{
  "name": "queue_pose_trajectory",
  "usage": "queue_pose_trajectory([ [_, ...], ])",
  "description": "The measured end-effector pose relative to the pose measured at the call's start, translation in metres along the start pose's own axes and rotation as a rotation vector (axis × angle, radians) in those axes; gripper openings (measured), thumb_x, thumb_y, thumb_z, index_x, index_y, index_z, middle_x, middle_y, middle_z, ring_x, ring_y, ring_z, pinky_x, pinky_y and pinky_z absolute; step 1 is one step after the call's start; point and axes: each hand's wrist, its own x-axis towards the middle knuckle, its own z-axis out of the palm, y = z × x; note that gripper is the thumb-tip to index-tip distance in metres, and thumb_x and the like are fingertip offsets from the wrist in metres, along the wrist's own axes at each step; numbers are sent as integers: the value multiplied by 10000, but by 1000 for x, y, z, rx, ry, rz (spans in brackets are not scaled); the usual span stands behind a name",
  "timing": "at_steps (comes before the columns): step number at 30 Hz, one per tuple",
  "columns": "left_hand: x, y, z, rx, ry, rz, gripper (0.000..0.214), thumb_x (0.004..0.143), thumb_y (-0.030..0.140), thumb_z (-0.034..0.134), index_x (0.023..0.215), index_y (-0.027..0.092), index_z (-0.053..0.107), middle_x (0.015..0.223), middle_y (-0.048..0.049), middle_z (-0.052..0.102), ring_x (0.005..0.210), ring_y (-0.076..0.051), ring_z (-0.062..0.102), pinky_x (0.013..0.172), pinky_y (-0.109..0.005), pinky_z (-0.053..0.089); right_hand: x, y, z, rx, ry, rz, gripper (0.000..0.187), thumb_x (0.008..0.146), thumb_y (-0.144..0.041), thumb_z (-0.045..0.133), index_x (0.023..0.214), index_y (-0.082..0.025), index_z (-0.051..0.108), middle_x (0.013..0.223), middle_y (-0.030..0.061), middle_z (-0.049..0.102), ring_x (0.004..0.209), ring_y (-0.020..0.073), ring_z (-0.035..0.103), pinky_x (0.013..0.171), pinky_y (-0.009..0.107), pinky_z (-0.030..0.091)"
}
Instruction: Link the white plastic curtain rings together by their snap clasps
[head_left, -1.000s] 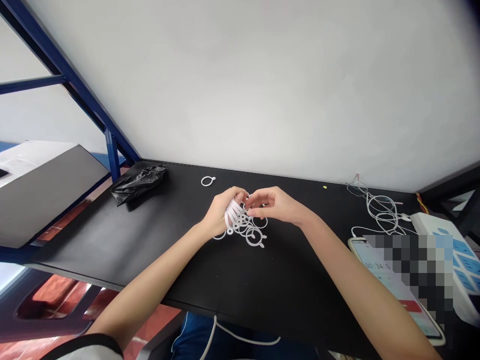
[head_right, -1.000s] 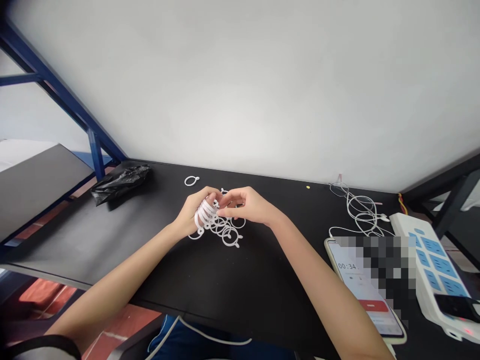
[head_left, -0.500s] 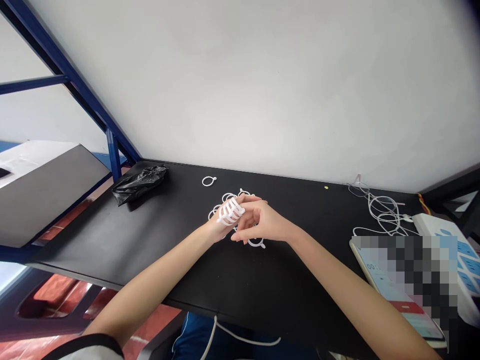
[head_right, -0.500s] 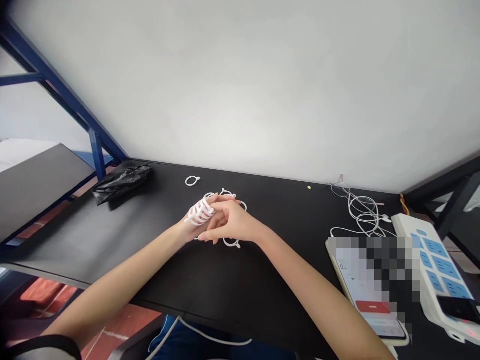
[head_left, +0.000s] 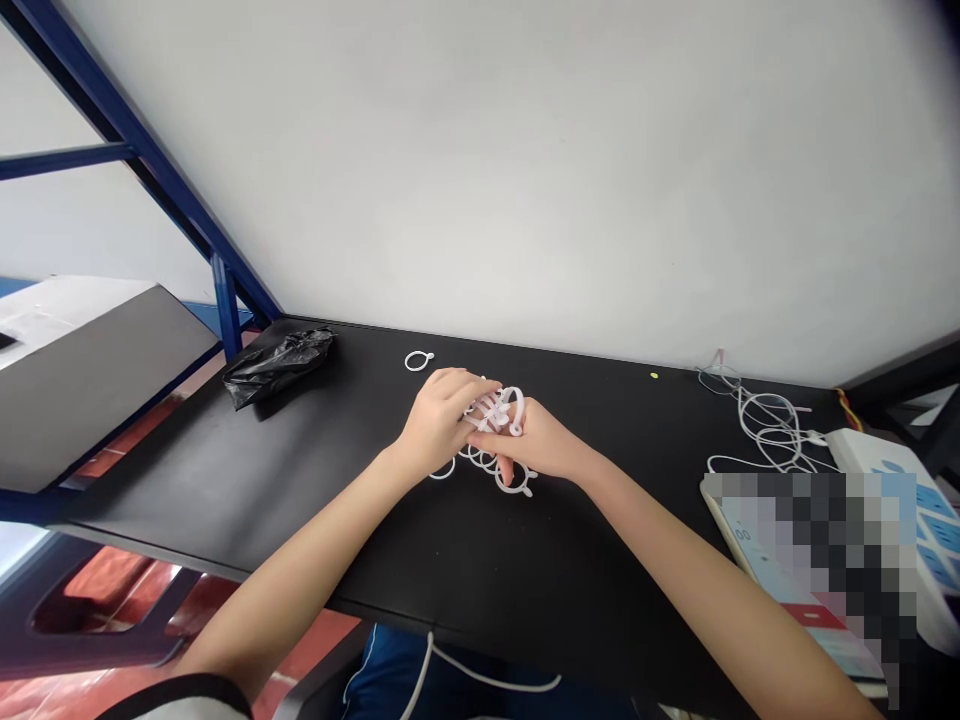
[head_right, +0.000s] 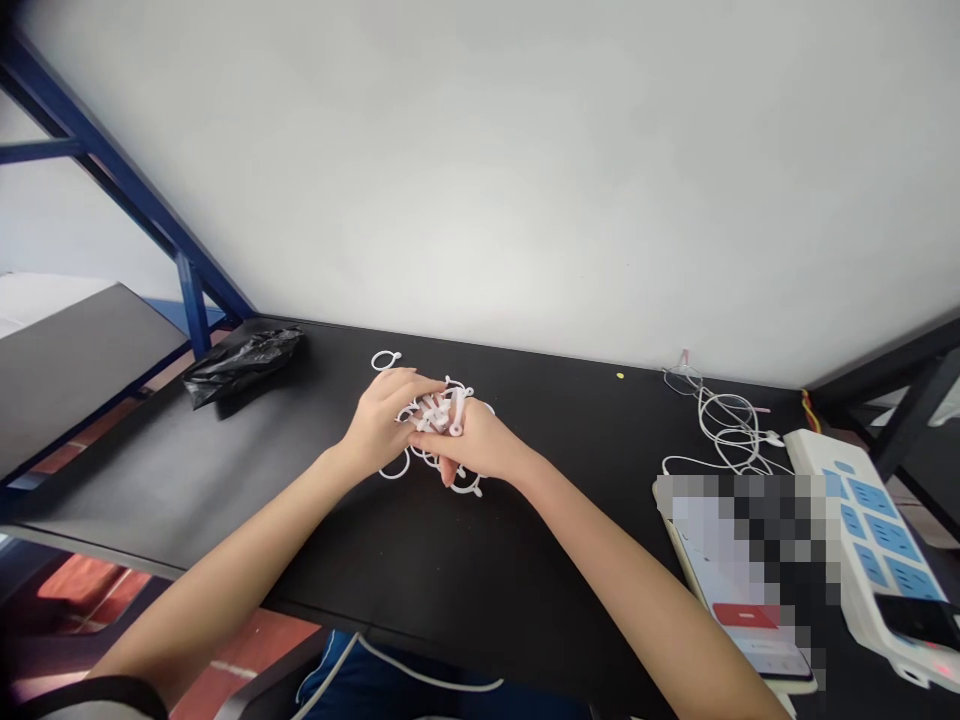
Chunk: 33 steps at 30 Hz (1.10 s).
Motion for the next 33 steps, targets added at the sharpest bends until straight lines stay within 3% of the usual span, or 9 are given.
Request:
queue_pose_trajectory([
  [3,-2,-4,1,189,-59,202,298,898,74,440,1115,155,627,1018,-102,690,866,-189,636,754,-337,519,-1,-1,-3,-47,-35,67,334,857,-334,651,590,-201,500,421,-35,595,502,125,560,603,264,431],
  [7,-4,-3,3,235,-100,202,407,908,76,414,1294,140,524,1042,-108,668,839,-173,632,650,-270,512,-4,-5,-8,-7,-152,80,245,881,-386,627,740,-194,572,447,-33,625,532,143,608,631,263,465],
  [10,-6,-1,2,238,-193,193,423,941,156,442,1363,148,472,1100,-112,671,845,-171,655,623,-243,503,-5,-7,-12,46,-319,123,369,900,-492,583,780,-148,640,460,0,643,495,134,612,640,263,495],
  [13,-8,1,2,187,-303,153,327,962,216,425,1255,165,561,1017,-85,701,745,-147,650,577,-216,458,-5,-6,-15,122,-482,184,455,905,-550,551,833,-117,672,481,2,653,414,116,591,561,249,502],
  [18,-9,0,1,58,-349,18,254,924,267,450,1078,153,618,717,-34,659,554,-128,547,541,-226,396,-4,-5,-26,186,-601,133,345,875,-441,649,1006,-122,671,612,0,723,409,86,605,541,218,498],
  [20,-9,-1,1,-6,-361,-71,249,904,278,463,1067,158,609,655,-11,619,525,-124,521,536,-223,389,-6,-7,-36,202,-581,105,326,887,-434,640,980,-122,655,674,26,749,414,84,610,576,234,517],
  [24,-8,3,3,-138,-378,-216,214,906,262,446,1019,178,607,751,-23,645,584,-131,574,591,-227,443,-14,-20,-51,173,-426,84,384,937,-503,541,971,-131,631,700,52,758,393,99,591,468,235,471],
  [30,-12,14,10,-204,-462,-183,349,928,223,403,1249,183,532,803,-35,665,634,-160,628,639,-254,466,-29,-21,-37,61,-196,44,437,908,-519,585,677,-148,611,557,8,676,415,91,562,512,246,468],
  [33,-15,17,14,-190,-509,-146,420,902,179,410,1316,163,479,794,-40,674,605,-167,619,609,-255,444,-34,-2,-24,213,-138,11,415,927,-525,554,764,-152,635,434,-65,531,378,74,462,584,278,529],
])
